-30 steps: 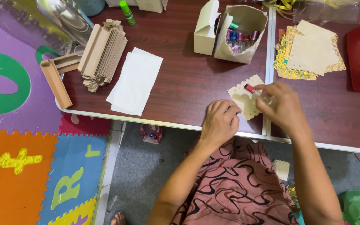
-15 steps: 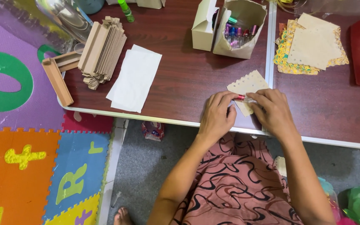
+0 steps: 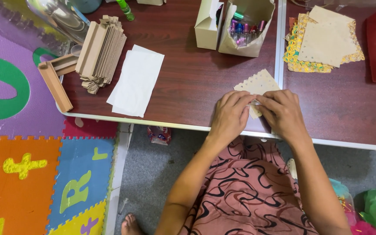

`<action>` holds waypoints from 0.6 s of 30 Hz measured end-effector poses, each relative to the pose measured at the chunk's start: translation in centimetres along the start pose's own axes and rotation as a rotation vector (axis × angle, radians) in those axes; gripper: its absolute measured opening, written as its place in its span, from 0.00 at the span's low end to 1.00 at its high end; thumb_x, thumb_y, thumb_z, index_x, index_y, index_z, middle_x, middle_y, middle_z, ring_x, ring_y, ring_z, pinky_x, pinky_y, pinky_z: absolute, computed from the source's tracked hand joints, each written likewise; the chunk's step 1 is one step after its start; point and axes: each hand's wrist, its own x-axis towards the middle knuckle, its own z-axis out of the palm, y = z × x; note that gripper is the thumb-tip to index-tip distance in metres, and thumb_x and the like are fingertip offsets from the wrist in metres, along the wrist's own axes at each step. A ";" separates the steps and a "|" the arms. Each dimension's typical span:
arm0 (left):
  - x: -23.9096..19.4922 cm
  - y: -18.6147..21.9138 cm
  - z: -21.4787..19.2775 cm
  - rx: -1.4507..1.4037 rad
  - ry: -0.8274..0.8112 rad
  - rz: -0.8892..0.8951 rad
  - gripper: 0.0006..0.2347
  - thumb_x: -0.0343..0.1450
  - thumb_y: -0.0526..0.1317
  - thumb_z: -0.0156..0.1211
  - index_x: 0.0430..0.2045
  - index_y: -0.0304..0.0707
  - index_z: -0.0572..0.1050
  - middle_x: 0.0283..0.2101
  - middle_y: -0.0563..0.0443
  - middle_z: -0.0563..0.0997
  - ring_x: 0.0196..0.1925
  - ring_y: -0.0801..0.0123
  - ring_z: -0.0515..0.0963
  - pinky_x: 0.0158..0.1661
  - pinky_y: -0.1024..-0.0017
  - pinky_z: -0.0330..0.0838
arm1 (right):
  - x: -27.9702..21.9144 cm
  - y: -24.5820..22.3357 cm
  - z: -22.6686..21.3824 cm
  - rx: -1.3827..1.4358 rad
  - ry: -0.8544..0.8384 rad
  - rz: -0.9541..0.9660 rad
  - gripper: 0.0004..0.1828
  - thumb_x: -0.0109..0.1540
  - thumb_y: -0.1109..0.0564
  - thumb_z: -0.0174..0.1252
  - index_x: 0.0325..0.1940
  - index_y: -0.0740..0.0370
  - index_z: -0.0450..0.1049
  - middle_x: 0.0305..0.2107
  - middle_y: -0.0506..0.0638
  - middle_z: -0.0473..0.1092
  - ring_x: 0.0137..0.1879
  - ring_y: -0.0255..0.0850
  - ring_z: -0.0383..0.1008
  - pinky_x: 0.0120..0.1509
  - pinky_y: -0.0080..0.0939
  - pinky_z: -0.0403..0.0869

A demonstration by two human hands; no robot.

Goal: The person rolls square patterned paper around a pen to form small cylinders and secures them with tape. They repeat this process multiple times, stacking the finished cylinders on the table.

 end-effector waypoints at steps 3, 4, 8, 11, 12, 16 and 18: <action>-0.1 -0.8 1.4 0.029 -0.022 0.016 0.13 0.71 0.31 0.58 0.48 0.47 0.78 0.48 0.54 0.79 0.57 0.60 0.78 0.55 0.63 0.72 | -0.1 0.0 0.1 0.049 0.018 0.000 0.20 0.60 0.56 0.71 0.57 0.53 0.82 0.43 0.49 0.75 0.52 0.48 0.72 0.58 0.47 0.67; -0.1 -0.8 1.2 0.029 -0.022 0.017 0.13 0.71 0.31 0.58 0.48 0.47 0.78 0.48 0.54 0.79 0.57 0.60 0.78 0.55 0.63 0.72 | -0.2 0.1 -0.1 0.048 0.019 0.000 0.20 0.60 0.56 0.71 0.57 0.53 0.82 0.43 0.49 0.75 0.52 0.48 0.72 0.58 0.47 0.67; 0.0 -0.8 0.7 -0.016 -0.052 -0.002 0.13 0.71 0.29 0.57 0.47 0.48 0.79 0.47 0.55 0.80 0.56 0.60 0.78 0.54 0.64 0.72 | -1.4 0.4 -0.7 0.057 0.079 -0.008 0.21 0.59 0.52 0.73 0.56 0.51 0.81 0.44 0.48 0.73 0.53 0.49 0.70 0.58 0.48 0.66; 0.0 -0.9 0.7 -0.028 -0.052 -0.005 0.14 0.71 0.28 0.56 0.47 0.48 0.79 0.47 0.55 0.80 0.56 0.59 0.79 0.54 0.63 0.72 | -3.1 -0.2 -0.9 -0.006 0.089 -0.034 0.14 0.59 0.52 0.73 0.48 0.49 0.83 0.39 0.46 0.72 0.48 0.46 0.68 0.55 0.47 0.65; -0.1 -0.9 0.7 -0.037 -0.047 0.000 0.14 0.71 0.27 0.56 0.47 0.47 0.79 0.47 0.54 0.80 0.55 0.58 0.79 0.53 0.63 0.73 | -3.7 -0.4 -1.0 -0.025 0.073 -0.037 0.11 0.59 0.52 0.73 0.45 0.48 0.84 0.37 0.45 0.71 0.46 0.45 0.68 0.53 0.46 0.65; 0.1 -0.9 0.7 -0.024 -0.049 0.007 0.14 0.71 0.28 0.56 0.47 0.48 0.79 0.47 0.55 0.80 0.56 0.59 0.79 0.54 0.62 0.73 | -4.0 -1.1 -0.7 -0.053 0.067 -0.044 0.11 0.58 0.50 0.73 0.44 0.49 0.84 0.35 0.46 0.71 0.44 0.44 0.68 0.52 0.45 0.65; 0.1 -0.7 0.5 0.017 -0.042 0.035 0.14 0.72 0.29 0.56 0.47 0.51 0.79 0.48 0.57 0.80 0.56 0.60 0.79 0.53 0.64 0.74 | -3.7 -1.6 -0.4 -0.082 0.077 -0.055 0.11 0.59 0.51 0.72 0.45 0.48 0.84 0.36 0.45 0.72 0.44 0.45 0.69 0.50 0.45 0.66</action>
